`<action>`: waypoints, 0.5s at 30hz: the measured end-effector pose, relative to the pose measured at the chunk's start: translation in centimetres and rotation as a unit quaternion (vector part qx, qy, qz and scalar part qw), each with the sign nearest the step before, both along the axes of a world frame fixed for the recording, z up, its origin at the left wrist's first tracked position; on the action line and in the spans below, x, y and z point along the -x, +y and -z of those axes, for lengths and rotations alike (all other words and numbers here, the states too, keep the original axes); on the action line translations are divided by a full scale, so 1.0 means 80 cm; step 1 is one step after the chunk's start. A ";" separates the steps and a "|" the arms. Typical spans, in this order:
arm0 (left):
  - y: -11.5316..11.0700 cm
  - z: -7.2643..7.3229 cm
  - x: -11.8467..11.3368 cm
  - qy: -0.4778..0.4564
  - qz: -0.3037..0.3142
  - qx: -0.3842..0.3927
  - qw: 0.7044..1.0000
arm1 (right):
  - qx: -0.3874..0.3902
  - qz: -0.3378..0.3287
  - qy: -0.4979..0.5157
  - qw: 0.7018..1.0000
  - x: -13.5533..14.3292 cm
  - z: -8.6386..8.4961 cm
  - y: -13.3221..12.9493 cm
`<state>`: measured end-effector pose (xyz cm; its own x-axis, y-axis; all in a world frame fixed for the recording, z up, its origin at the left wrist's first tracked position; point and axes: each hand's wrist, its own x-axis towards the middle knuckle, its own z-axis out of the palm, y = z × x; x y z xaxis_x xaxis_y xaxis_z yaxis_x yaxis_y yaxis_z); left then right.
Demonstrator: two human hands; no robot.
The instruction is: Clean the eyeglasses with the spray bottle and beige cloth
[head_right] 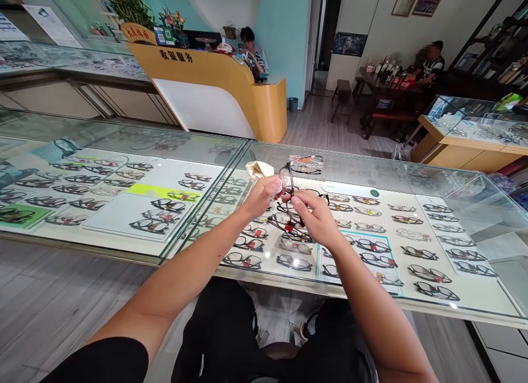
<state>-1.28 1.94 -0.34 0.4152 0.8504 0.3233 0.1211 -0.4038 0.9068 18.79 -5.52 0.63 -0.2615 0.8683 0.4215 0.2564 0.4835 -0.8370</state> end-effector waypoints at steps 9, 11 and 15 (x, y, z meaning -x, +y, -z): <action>-0.007 -0.001 -0.002 0.083 0.069 -0.013 0.994 | 0.037 0.100 0.109 0.988 -0.009 -0.004 0.005; -0.008 0.001 -0.004 0.109 0.076 -0.017 0.991 | 0.046 0.102 0.120 0.987 -0.009 -0.004 0.006; -0.012 0.004 -0.009 0.140 0.088 -0.014 0.986 | 0.052 0.095 0.118 0.987 -0.006 -0.003 0.006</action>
